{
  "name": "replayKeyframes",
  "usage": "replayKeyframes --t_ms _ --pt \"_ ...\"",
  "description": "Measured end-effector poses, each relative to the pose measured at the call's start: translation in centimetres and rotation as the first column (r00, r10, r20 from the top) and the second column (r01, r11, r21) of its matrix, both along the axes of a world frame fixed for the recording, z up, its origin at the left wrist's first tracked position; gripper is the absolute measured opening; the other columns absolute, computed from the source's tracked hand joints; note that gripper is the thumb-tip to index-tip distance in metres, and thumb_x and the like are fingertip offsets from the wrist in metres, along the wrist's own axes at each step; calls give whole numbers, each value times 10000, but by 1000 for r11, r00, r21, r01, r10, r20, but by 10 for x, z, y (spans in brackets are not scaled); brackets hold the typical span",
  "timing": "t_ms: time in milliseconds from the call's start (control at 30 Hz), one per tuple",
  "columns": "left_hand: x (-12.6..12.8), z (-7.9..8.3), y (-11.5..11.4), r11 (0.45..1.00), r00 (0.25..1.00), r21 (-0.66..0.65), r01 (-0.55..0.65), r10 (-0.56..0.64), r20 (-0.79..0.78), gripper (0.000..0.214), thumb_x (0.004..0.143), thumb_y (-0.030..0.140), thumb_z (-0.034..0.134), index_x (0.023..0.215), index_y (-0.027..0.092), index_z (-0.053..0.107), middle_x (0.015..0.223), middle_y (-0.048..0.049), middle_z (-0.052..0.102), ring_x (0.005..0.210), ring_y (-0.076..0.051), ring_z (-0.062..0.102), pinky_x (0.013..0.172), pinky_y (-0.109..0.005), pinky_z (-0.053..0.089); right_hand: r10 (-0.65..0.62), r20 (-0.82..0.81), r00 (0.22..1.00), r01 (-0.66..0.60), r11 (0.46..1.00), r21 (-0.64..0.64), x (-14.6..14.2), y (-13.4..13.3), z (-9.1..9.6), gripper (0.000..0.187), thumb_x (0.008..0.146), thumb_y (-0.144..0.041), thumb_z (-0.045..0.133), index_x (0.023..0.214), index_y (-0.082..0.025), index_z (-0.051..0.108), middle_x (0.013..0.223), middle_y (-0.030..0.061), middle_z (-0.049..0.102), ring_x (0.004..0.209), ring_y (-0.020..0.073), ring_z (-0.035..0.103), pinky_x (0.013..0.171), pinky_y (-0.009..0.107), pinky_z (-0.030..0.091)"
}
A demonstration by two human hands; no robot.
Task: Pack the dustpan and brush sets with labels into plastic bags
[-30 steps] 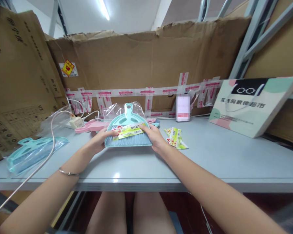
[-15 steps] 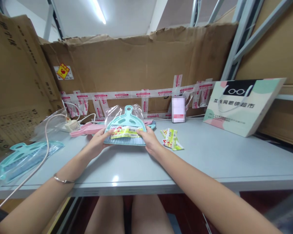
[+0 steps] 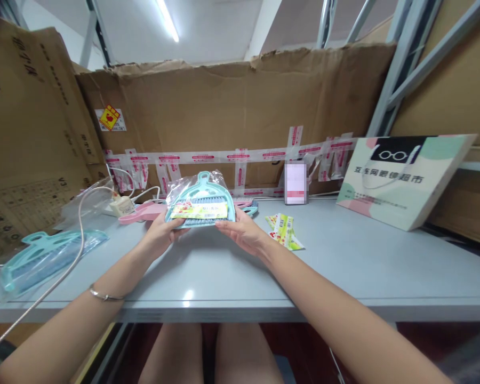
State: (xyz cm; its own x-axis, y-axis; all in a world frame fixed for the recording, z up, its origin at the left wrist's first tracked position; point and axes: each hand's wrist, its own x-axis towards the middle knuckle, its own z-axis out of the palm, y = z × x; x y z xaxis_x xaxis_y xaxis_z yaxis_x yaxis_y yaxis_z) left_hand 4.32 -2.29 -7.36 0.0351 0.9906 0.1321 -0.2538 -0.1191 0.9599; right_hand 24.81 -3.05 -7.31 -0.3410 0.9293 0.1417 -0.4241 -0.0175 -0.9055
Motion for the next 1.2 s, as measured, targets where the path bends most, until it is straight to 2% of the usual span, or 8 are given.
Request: replayKeyframes --t_ms 167,367,567,667,733,933,1100,1200 --pt "0 2 -3 1000 1000 6 0 0 -23 511 604 205 770 1061 193 542 1148 -79 620 972 -208 625 749 -294 549 -143 39 989 146 987 -69 -6 4 -3 316 595 -52 728 880 -151 637 846 37 722 839 156 675 753 241 554" --pt "5 0 0 994 999 -109 16 -20 -31 341 661 141 729 984 150 620 1061 -77 653 873 -149 636 681 -202 548 -183 65 981 193 954 -229 -10 10 -15 59 711 -80 671 701 -118 627 667 46 700 626 120 662 629 202 563" --pt "6 -2 2 981 999 -193 -9 15 31 253 655 42 679 893 123 652 977 -83 674 821 -147 640 646 -194 542 -205 114 972 231 924 -304 -14 7 -17 142 816 -118 577 679 -116 614 610 45 678 547 81 631 536 139 528" --pt "6 -1 2 980 999 -201 -1 9 38 249 646 31 674 879 117 654 938 -85 681 789 -141 642 619 -187 532 -141 44 989 148 950 -275 -14 3 -14 43 785 -97 601 774 -132 623 721 49 703 650 108 665 633 194 563" --pt "7 0 1 978 1000 -209 -4 9 26 257 644 37 679 885 124 656 931 -80 684 778 -136 642 610 -184 529 -125 -37 992 111 959 -260 -14 3 -13 145 743 -31 605 826 -149 624 772 32 706 714 119 674 720 234 571" --pt "12 2 -6 976 997 -208 62 -69 -25 213 670 88 694 876 138 662 961 -73 681 806 -138 638 640 -198 531 -280 -92 956 239 919 -314 -15 8 -15 182 744 21 568 736 -156 608 701 -7 681 672 83 653 701 182 569" --pt "10 -2 -4 973 1000 -230 16 -18 -5 253 646 76 701 882 128 630 919 -79 672 758 -158 639 674 -263 550 -250 113 962 273 910 -312 -14 7 -17 129 802 -97 579 677 -125 596 660 55 671 644 95 648 688 186 562" --pt "8 -4 -2 967 999 -253 -21 28 22 239 634 40 687 844 128 614 919 -70 648 735 -134 618 654 -238 554 -190 338 922 258 951 -171 -7 5 -14 140 765 -269 660 761 -144 599 715 79 677 623 127 634 642 247 560"
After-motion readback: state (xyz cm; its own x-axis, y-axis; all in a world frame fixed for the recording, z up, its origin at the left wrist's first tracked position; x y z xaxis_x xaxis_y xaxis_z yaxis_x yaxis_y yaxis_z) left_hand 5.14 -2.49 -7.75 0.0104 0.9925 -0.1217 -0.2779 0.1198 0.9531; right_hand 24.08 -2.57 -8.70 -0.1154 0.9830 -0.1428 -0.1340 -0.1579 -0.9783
